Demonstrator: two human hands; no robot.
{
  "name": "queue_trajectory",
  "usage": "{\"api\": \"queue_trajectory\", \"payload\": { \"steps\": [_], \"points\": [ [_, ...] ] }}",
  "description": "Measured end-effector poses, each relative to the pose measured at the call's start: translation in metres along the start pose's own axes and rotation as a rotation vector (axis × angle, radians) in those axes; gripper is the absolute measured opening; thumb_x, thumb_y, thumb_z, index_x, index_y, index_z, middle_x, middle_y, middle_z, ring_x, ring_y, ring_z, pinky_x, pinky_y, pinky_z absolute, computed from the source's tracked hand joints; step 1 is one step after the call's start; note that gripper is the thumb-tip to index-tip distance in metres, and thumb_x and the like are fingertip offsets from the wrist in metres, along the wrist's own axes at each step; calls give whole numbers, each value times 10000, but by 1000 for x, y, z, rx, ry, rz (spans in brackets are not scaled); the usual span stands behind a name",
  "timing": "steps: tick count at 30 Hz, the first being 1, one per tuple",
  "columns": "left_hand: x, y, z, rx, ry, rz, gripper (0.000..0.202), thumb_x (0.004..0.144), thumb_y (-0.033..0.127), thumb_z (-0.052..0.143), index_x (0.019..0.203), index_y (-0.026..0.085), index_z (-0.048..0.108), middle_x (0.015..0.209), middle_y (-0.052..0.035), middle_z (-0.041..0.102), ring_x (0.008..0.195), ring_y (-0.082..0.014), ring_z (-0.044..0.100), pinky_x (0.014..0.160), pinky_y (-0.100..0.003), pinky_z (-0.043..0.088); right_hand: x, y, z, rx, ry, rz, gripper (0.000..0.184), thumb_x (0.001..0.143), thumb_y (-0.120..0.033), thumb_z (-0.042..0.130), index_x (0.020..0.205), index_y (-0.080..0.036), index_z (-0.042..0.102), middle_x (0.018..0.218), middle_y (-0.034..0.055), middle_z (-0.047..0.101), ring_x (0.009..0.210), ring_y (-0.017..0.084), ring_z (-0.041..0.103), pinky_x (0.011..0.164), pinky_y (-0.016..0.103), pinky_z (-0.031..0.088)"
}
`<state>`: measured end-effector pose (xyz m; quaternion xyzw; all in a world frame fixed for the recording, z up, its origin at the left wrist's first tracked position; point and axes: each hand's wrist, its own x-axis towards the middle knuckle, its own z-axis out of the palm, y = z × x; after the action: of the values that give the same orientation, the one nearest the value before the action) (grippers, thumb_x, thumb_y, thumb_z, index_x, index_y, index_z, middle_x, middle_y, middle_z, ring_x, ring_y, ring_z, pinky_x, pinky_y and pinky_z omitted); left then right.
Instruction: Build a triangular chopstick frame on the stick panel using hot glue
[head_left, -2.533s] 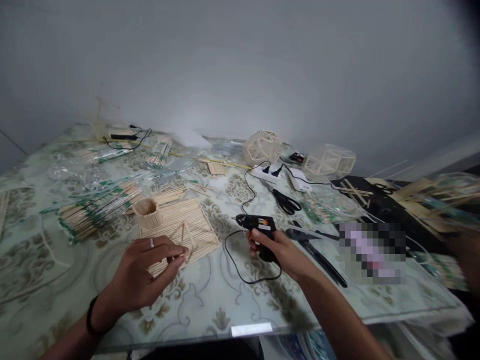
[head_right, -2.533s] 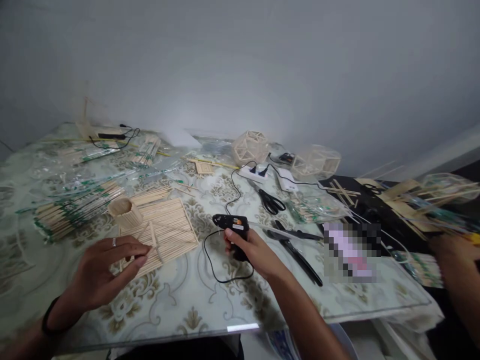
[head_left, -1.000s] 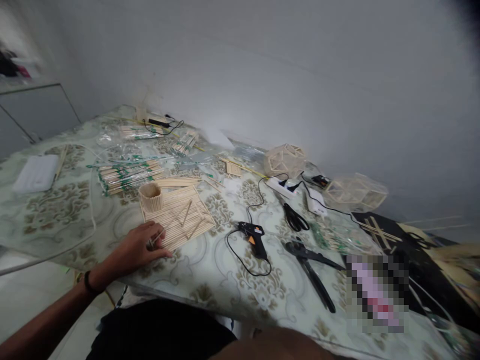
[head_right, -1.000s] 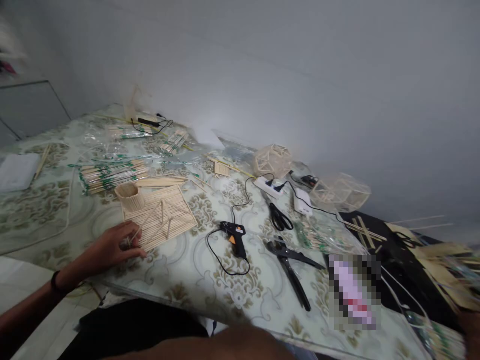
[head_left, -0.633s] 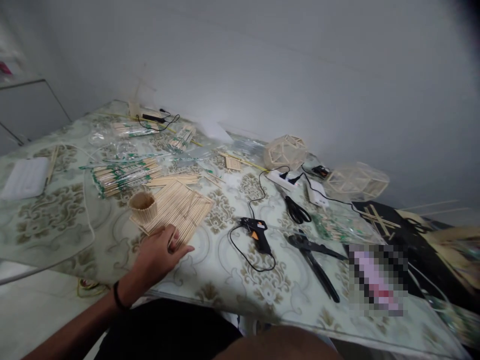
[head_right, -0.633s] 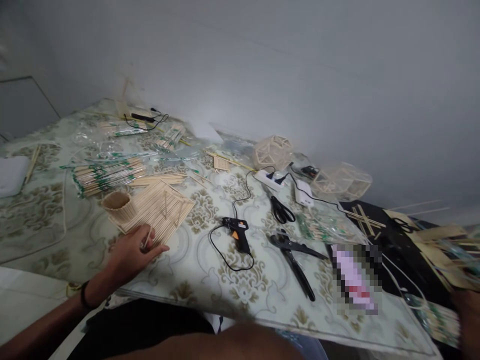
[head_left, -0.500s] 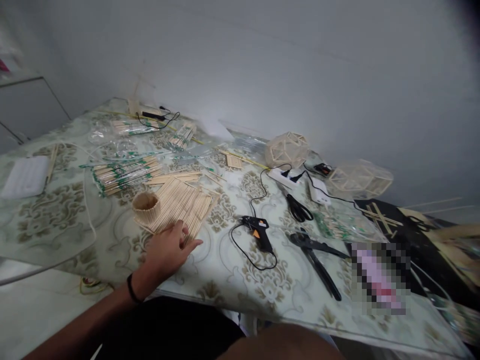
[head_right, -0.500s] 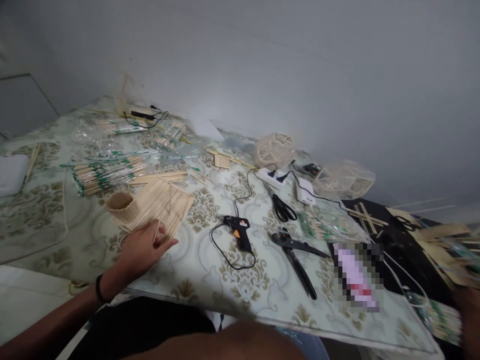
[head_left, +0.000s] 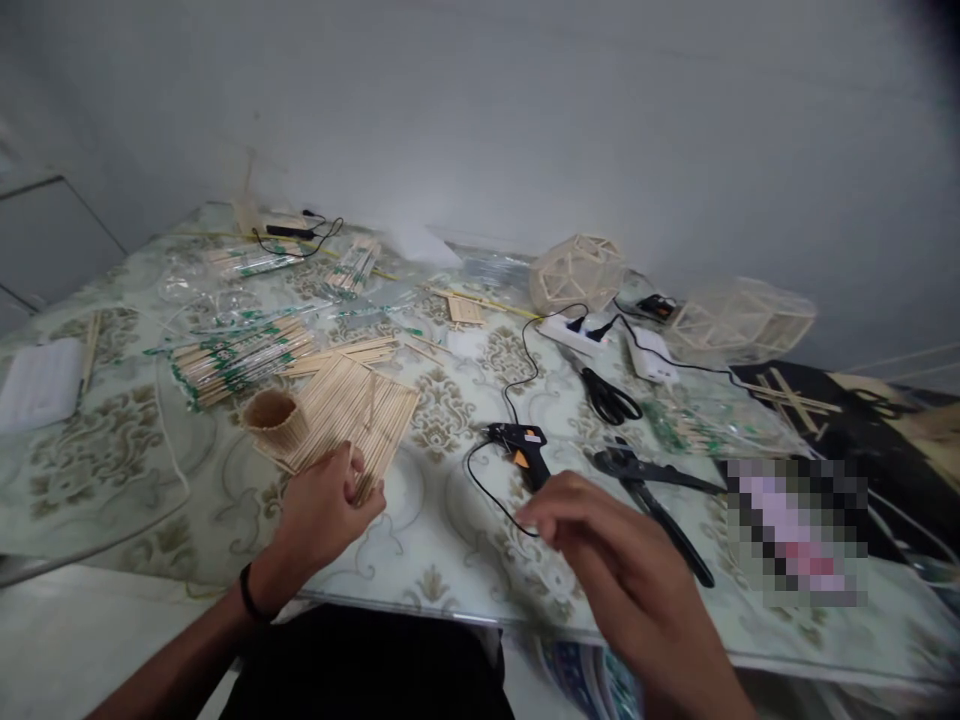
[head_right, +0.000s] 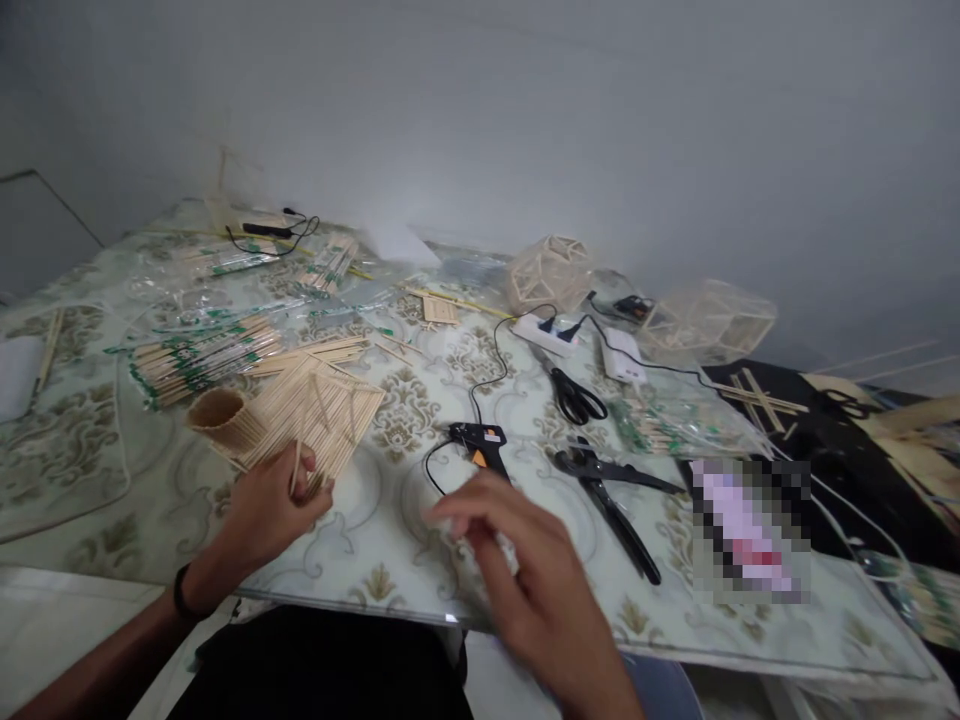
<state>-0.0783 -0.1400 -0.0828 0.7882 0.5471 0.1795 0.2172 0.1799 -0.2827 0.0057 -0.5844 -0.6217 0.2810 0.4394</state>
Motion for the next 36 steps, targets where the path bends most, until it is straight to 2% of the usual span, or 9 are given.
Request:
{"api": "queue_trajectory", "payload": {
  "steps": [2, 5, 9, 13, 16, 21, 27, 32, 36],
  "points": [
    [-3, -9, -3, 2, 59, 67, 183, 806, 362, 622, 875, 230, 515, 590, 60, 541, 590, -173, 597, 643, -313, 450, 1, 38, -14, -201, 167, 108, 247, 1037, -383, 554, 983, -259, 759, 795, 54, 694, 724, 222, 661, 681, 348, 543],
    [-7, -24, -4, 10, 95, 223, 184, 790, 333, 625, 868, 230, 494, 613, 59, 551, 549, -145, 563, 580, -279, 437, -2, 75, -34, -265, 170, 193, 289, 1015, -466, 572, 983, -250, 761, 864, 67, 761, 753, 239, 719, 684, 348, 569],
    [-9, -32, -6, 31, 115, 263, 168, 797, 308, 630, 857, 230, 494, 639, 52, 561, 559, -139, 572, 576, -269, 457, 44, 69, -40, -384, 78, 132, 305, 1041, -443, 540, 1075, -236, 762, 1059, 93, 800, 929, 259, 753, 835, 365, 576],
    [-12, -32, -8, 19, 163, 283, 205, 835, 332, 632, 993, 227, 555, 708, 33, 643, 630, -169, 675, 630, -292, 539, 152, 56, -3, -644, -134, 138, 249, 1064, -237, 527, 1147, -159, 749, 1146, 121, 785, 1061, 232, 729, 1003, 362, 540],
    [-14, -37, -6, 33, 215, 327, 295, 879, 342, 655, 1134, 228, 561, 731, 49, 650, 647, -162, 705, 645, -273, 580, 219, 64, 40, -697, -196, 161, 242, 1045, -297, 630, 1221, -155, 713, 1251, 112, 733, 1133, 240, 703, 1014, 429, 572],
    [-10, -45, 0, 104, 328, 464, 355, 959, 415, 611, 1250, 223, 544, 773, 45, 679, 635, -142, 728, 621, -235, 605, 263, 86, 82, -743, -213, 270, 408, 1014, -385, 692, 1357, -173, 636, 1366, 124, 657, 1152, 262, 689, 961, 476, 608],
    [-6, -43, -5, 133, 299, 474, 350, 1015, 514, 534, 1198, 217, 557, 833, 3, 735, 699, -175, 776, 656, -259, 637, 258, 81, 56, -526, -209, 298, 385, 1010, -378, 697, 1330, -168, 652, 1340, 117, 672, 1135, 258, 695, 950, 463, 610],
    [-6, -43, -7, 142, 285, 450, 424, 1019, 584, 513, 1211, 211, 571, 866, -12, 761, 680, -176, 779, 627, -248, 626, 191, 61, 33, -230, -128, 206, 139, 957, -205, 635, 1049, -158, 727, 923, 8, 762, 847, 138, 717, 790, 241, 560],
    [-5, -43, -8, 121, 244, 431, 428, 1004, 587, 533, 1202, 210, 576, 765, 24, 705, 571, -157, 714, 563, -240, 586, 135, 62, 55, 209, -102, 172, 81, 925, -234, 643, 878, -183, 685, 686, -39, 673, 622, 113, 635, 679, 235, 517]
  ]
}}
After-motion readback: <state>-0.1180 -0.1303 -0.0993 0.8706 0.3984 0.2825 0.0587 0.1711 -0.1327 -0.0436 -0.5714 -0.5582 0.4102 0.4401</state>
